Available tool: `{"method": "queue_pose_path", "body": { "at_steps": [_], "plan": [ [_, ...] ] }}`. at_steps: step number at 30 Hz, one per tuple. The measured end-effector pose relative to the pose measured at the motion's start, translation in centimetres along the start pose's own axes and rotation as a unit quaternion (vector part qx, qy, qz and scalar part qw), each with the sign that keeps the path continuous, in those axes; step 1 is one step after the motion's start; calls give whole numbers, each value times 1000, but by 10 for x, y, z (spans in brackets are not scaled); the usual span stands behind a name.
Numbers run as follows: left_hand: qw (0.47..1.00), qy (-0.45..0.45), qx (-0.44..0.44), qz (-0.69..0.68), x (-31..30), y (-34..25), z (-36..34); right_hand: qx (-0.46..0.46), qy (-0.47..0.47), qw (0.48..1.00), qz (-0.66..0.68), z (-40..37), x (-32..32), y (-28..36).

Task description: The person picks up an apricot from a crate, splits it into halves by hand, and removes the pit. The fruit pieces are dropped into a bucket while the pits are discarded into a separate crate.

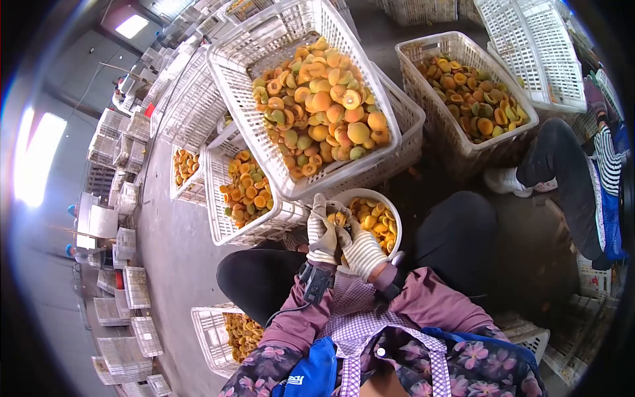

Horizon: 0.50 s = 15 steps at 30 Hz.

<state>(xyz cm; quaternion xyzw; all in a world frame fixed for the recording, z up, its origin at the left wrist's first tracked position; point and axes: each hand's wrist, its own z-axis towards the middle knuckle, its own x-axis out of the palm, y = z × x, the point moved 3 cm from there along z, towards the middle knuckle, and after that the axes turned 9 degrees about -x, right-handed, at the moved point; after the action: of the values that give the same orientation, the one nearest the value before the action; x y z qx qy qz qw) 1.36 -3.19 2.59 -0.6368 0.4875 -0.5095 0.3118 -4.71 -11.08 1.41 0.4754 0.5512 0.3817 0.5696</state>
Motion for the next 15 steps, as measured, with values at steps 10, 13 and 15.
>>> {"method": "queue_pose_path", "body": {
  "at_steps": [10, 13, 15],
  "plan": [
    [954, 276, 54, 103, 4, -18, 3, 131, 153, 907, 371, -17, 9, 9],
    [937, 321, -130, 40, 9, -26, -2, 236, 232, 830, 450, -27, -7, 32],
    [931, 23, 200, 306, 3, -65, 3, 225, 215, 767, 561, -34, -1, 42]
  ]
}}
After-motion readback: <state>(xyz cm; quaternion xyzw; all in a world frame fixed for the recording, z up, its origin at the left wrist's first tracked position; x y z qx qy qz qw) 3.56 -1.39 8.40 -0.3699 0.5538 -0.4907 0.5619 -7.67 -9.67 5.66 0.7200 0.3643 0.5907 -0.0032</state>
